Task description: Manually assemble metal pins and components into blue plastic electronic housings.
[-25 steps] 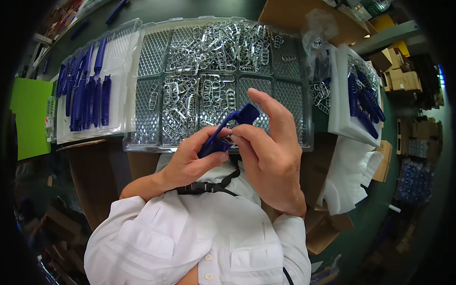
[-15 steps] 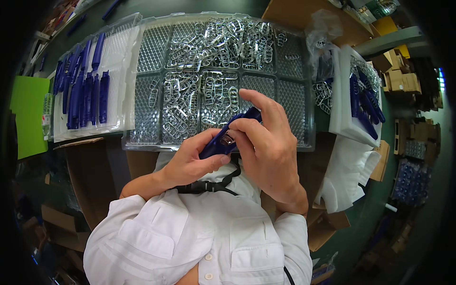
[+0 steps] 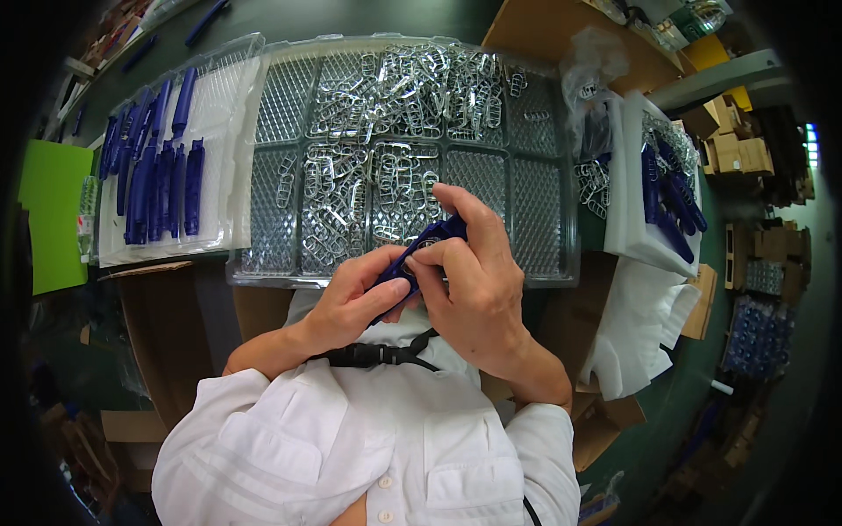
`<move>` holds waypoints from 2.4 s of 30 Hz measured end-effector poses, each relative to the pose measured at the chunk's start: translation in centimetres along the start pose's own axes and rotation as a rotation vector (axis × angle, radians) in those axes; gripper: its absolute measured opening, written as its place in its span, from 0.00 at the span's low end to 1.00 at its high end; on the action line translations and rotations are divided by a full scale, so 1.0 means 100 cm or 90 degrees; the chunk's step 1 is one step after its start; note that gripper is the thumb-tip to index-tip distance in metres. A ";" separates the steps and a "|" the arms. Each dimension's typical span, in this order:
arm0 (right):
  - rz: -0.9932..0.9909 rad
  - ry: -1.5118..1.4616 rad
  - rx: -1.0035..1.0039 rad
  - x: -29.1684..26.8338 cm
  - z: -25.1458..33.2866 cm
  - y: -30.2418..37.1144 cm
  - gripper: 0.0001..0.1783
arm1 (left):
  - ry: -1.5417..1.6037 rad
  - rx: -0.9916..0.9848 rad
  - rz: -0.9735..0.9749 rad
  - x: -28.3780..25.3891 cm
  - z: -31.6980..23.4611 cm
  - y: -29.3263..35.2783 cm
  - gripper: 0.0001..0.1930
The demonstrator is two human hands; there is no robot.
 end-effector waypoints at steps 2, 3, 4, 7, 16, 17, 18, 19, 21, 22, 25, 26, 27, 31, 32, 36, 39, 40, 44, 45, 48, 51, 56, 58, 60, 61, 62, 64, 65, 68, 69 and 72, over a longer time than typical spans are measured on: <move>0.007 0.020 0.012 -0.002 -0.001 0.003 0.11 | -0.040 0.001 -0.013 0.002 0.000 -0.001 0.14; 0.005 0.020 0.015 -0.003 -0.001 0.003 0.10 | -0.076 -0.002 -0.027 0.001 0.000 -0.003 0.13; 0.001 0.020 0.009 -0.004 0.000 0.001 0.10 | -0.080 0.004 -0.027 0.001 -0.001 -0.005 0.13; 0.009 0.041 0.009 -0.006 0.002 0.002 0.12 | -0.170 0.031 -0.098 -0.003 -0.002 -0.008 0.10; -0.083 -0.103 0.211 -0.009 -0.017 0.020 0.40 | -0.297 0.094 -0.130 -0.007 -0.018 -0.004 0.08; -0.085 -0.126 0.221 -0.006 -0.023 0.023 0.41 | -0.296 0.094 -0.130 -0.007 -0.018 -0.005 0.08; -0.085 -0.125 0.222 -0.008 -0.025 0.022 0.41 | -0.307 0.103 -0.137 -0.008 -0.019 -0.004 0.08; -0.029 -0.202 0.264 -0.002 -0.031 0.022 0.37 | -0.318 0.112 -0.144 -0.009 -0.020 -0.003 0.08; 0.001 -0.312 0.337 0.009 -0.042 0.024 0.24 | -0.324 0.116 -0.134 -0.011 -0.022 -0.005 0.08; 0.002 -0.312 0.338 0.010 -0.045 0.025 0.24 | -0.331 0.121 -0.127 -0.011 -0.024 -0.006 0.07; -0.005 -0.417 0.389 0.019 -0.054 0.030 0.19 | -0.304 0.065 -0.103 -0.013 -0.018 -0.007 0.08; -0.018 -0.424 0.384 0.019 -0.053 0.030 0.17 | -0.303 0.064 -0.104 -0.014 -0.019 -0.008 0.08; -0.030 -0.432 0.379 0.019 -0.052 0.030 0.16 | -0.274 0.037 -0.095 -0.015 -0.015 -0.009 0.08; -0.026 -0.419 0.395 0.023 -0.053 0.028 0.15 | -0.213 -0.010 -0.095 -0.017 -0.005 -0.008 0.10; -0.019 -0.412 0.400 0.024 -0.053 0.029 0.15 | -0.211 -0.012 -0.095 -0.017 -0.005 -0.008 0.10; 0.026 -0.402 0.429 0.030 -0.061 0.031 0.16 | -0.201 -0.011 -0.075 -0.016 -0.002 -0.010 0.10; 0.023 -0.333 0.409 0.032 -0.065 0.030 0.15 | -0.250 0.019 -0.079 -0.013 -0.009 -0.011 0.10; 0.024 -0.334 0.412 0.032 -0.065 0.032 0.15 | -0.294 0.046 -0.084 -0.012 -0.013 -0.010 0.10; 0.027 -0.261 0.373 0.028 -0.060 0.031 0.19 | -0.300 0.107 -0.105 -0.014 -0.019 -0.010 0.09; 0.014 -0.257 0.363 0.026 -0.059 0.031 0.19 | -0.351 0.137 -0.123 -0.014 -0.022 -0.011 0.08; 0.010 -0.226 0.348 0.029 -0.060 0.032 0.18 | -0.429 0.200 -0.159 -0.015 -0.024 -0.011 0.07; 0.012 -0.192 0.377 0.031 -0.065 0.032 0.17 | -0.417 0.139 -0.172 -0.021 -0.013 -0.016 0.06; -0.008 -0.097 0.334 0.027 -0.057 0.022 0.15 | -0.394 0.158 -0.175 -0.025 -0.008 -0.022 0.06; -0.005 -0.120 0.346 0.026 -0.057 0.021 0.14 | -0.365 0.138 -0.168 -0.024 -0.010 -0.023 0.07; 0.021 -0.147 0.385 0.029 -0.062 0.023 0.16 | -0.293 0.101 -0.153 -0.024 -0.006 -0.024 0.09; 0.013 -0.256 0.394 0.032 -0.068 0.025 0.19 | -0.209 0.052 -0.134 -0.024 0.000 -0.026 0.10; 0.008 -0.364 0.401 0.036 -0.071 0.027 0.21 | -0.125 0.002 -0.118 -0.022 0.009 -0.026 0.11; -0.030 -0.383 0.380 0.027 -0.067 0.026 0.24 | -0.086 -0.026 -0.094 -0.019 0.007 -0.025 0.11; -0.069 -0.400 0.362 0.021 -0.063 0.025 0.27 | -0.046 -0.058 -0.067 -0.016 0.009 -0.024 0.11; -0.040 -0.398 0.402 0.021 -0.071 0.031 0.29 | 0.033 -0.068 -0.019 -0.012 0.015 -0.024 0.10; -0.040 -0.397 0.402 0.021 -0.071 0.031 0.29 | 0.033 -0.068 -0.018 -0.011 0.014 -0.024 0.10; -0.053 -0.460 0.420 0.026 -0.074 0.032 0.28 | 0.057 -0.070 -0.035 -0.014 0.015 -0.025 0.10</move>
Point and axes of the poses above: each hand's wrist, its own y-axis away from the middle knuckle, its own x-axis out of the palm, z = x × y, the point moved 9 cm from there along -y, towards the middle knuckle, and after that the axes turned 1 degree about y, right-handed, at the moved point
